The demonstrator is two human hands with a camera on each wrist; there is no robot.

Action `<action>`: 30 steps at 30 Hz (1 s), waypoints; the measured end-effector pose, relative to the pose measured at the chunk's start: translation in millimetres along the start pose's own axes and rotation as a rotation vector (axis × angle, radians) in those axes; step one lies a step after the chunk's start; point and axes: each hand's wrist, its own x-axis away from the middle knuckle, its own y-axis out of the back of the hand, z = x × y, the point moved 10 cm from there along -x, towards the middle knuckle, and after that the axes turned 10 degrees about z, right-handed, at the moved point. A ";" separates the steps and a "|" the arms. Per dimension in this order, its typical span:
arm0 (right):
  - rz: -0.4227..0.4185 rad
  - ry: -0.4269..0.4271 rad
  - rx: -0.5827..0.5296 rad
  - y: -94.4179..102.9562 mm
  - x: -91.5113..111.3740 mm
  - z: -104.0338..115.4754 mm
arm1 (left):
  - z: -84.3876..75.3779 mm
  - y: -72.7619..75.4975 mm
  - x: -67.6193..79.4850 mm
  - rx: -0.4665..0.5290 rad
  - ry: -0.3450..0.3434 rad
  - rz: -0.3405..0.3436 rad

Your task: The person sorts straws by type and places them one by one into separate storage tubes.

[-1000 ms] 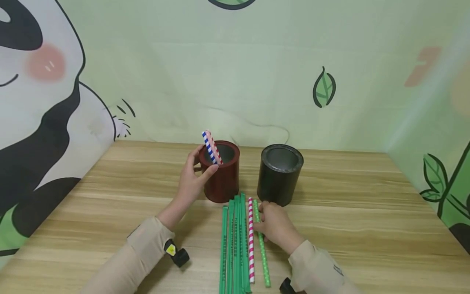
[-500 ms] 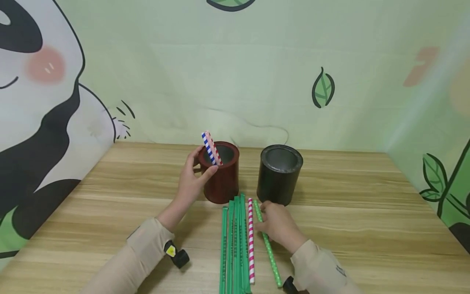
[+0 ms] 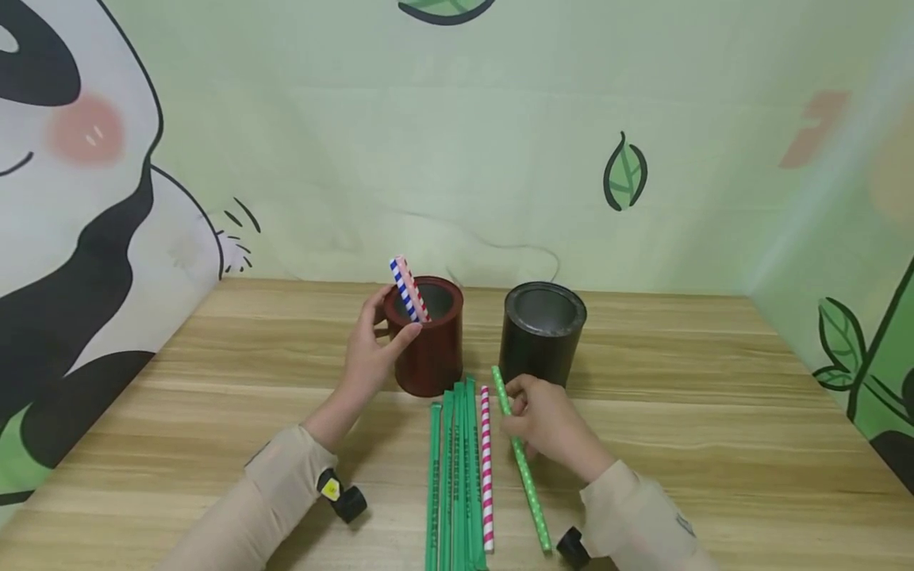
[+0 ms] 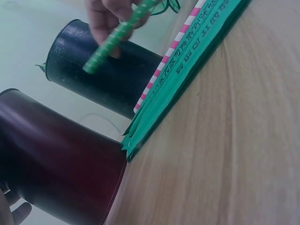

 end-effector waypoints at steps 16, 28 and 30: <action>-0.123 0.209 -0.122 60.0 16.4 48.5 | -2.7 -1.2 0.7 0.000 0.011 0.007; -0.267 0.273 -0.014 105.6 4.8 97.3 | -2.4 2.4 2.8 -0.007 0.022 -0.001; -0.279 0.278 -0.009 111.1 1.3 103.2 | -2.7 2.7 3.0 -0.007 0.023 -0.003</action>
